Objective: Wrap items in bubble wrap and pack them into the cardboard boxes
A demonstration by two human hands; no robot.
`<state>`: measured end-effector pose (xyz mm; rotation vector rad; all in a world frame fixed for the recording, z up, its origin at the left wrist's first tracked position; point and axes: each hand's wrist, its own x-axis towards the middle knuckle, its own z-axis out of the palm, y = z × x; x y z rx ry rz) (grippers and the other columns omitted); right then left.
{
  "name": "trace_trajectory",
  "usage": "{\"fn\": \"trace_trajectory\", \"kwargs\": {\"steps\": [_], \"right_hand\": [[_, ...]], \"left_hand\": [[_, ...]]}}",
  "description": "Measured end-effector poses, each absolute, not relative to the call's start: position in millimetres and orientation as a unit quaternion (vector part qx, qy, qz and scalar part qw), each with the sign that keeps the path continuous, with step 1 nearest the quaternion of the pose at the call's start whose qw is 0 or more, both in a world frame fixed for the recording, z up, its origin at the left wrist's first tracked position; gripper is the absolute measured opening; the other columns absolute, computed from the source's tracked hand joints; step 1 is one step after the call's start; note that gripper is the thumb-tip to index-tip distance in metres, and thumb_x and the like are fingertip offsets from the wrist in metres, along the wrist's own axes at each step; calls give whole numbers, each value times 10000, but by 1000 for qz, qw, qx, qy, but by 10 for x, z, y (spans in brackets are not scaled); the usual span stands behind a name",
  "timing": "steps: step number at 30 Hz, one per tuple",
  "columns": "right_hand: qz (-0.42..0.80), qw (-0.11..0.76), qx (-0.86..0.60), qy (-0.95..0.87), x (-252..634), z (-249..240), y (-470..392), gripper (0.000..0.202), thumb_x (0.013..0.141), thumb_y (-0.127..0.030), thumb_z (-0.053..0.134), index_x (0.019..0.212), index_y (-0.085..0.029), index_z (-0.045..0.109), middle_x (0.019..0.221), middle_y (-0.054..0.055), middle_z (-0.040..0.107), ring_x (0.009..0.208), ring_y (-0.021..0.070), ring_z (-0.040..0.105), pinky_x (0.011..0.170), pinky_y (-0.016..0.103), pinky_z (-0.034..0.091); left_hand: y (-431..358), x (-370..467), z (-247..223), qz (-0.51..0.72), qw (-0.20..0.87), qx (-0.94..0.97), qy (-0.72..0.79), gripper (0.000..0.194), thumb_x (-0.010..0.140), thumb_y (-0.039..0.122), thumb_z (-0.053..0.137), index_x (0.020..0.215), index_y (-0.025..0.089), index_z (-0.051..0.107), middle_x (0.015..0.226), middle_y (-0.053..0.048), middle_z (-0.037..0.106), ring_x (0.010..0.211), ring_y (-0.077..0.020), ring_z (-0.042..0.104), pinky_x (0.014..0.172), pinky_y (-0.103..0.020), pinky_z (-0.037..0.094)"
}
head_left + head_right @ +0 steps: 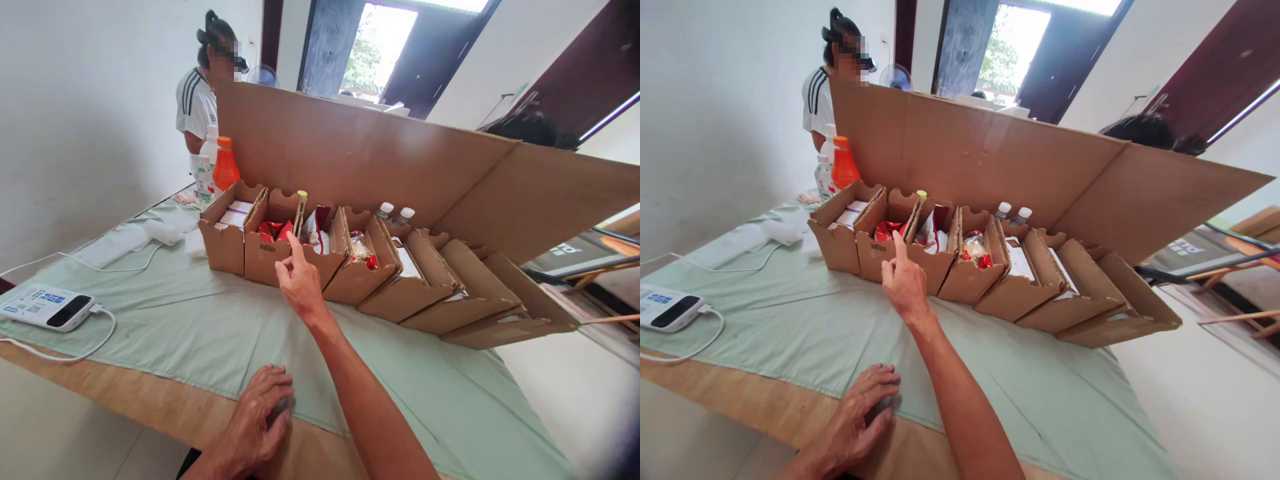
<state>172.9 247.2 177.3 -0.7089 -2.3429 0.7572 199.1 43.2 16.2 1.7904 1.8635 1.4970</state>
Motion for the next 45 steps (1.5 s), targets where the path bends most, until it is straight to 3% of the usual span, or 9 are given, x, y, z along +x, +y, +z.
{"fn": "trace_trajectory", "kwargs": {"steps": [4, 10, 16, 22, 27, 31, 34, 38, 45], "right_hand": [[213, 221, -311, -900, 1448, 1965, 2601, 332, 936, -224, 521, 1237, -236, 661, 810, 11, 748, 785, 201, 692, 739, 279, 449], [228, 228, -256, -911, 1790, 1878, 2218, 197, 965, -195, 491, 992, -224, 684, 786, -3, 753, 687, 153, 680, 675, 239, 419], [281, 283, -148, -905, 2971, 1836, 1710, 151, 976, -222, 540, 967, -227, 691, 812, 2, 752, 712, 139, 690, 701, 227, 485], [290, 388, -288, -826, 4179, 1780, 1920, 158, 957, -246, 624, 1083, -271, 716, 814, -20, 755, 670, 117, 718, 663, 187, 561], [312, 411, -336, -788, 4845, 1467, 1915, 495, 932, -313, 641, 1419, -277, 558, 1250, 86, 726, 1044, 215, 742, 844, 305, 623], [326, 257, -375, -829, 4906, 1069, 1627, 596, 819, -489, 718, 1338, -204, 648, 1289, 151, 709, 1166, 339, 691, 932, 434, 608], [330, 203, -431, -815, 4714, 873, 1507, 454, 842, -550, 668, 1140, -218, 746, 1146, 126, 760, 1090, 345, 708, 966, 484, 577], [320, 266, -465, -781, 4445, 903, 1808, 414, 843, -576, 626, 953, -196, 744, 936, 113, 766, 869, 305, 718, 739, 413, 597], [320, 404, -473, -715, 4242, 968, 2587, 549, 834, -557, 622, 1191, -139, 636, 1068, 143, 740, 834, 228, 691, 709, 352, 565]], "left_hand": [[424, 1997, 222, 554, 60, 554, 618, 344, 835, 107, 597, 1140, 239, 686, 1188, -112, 743, 1177, -266, 684, 996, -463, 582], [171, 1866, 211, 601, 29, 411, 685, 336, 904, 181, 579, 1210, 279, 679, 1349, -108, 661, 1242, -273, 641, 1017, -461, 559], [-49, 1535, 341, 660, 29, 257, 706, 519, 892, 310, 662, 1399, 280, 555, 1452, -115, 570, 1312, -308, 568, 1069, -485, 504], [-1, 1651, 576, 690, 123, 274, 658, 773, 865, 349, 693, 1556, 319, 349, 1609, -105, 405, 1456, -329, 432, 1175, -513, 397], [-120, 1904, 418, 623, 247, 261, 695, 798, 807, 481, 723, 1517, 292, 413, 1570, -114, 463, 1455, -360, 436, 1214, -542, 341], [-210, 2029, 274, 572, 285, 246, 729, 773, 760, 543, 709, 1435, 237, 491, 1451, -144, 572, 1430, -395, 458, 1207, -564, 335], [-128, 2109, 315, 570, 281, 254, 729, 753, 776, 506, 677, 1443, 234, 456, 1444, -140, 569, 1422, -387, 459, 1204, -563, 325], [368, 2129, 533, 613, 277, 324, 665, 694, 823, 376, 619, 1466, 232, 402, 1486, -121, 520, 1388, -331, 494, 1156, -494, 395], [1412, 1895, 745, 605, 279, 432, 608, 853, 755, 286, 633, 1547, 175, 336, 1581, -155, 436, 1449, -331, 427, 1194, -510, 352]]}}
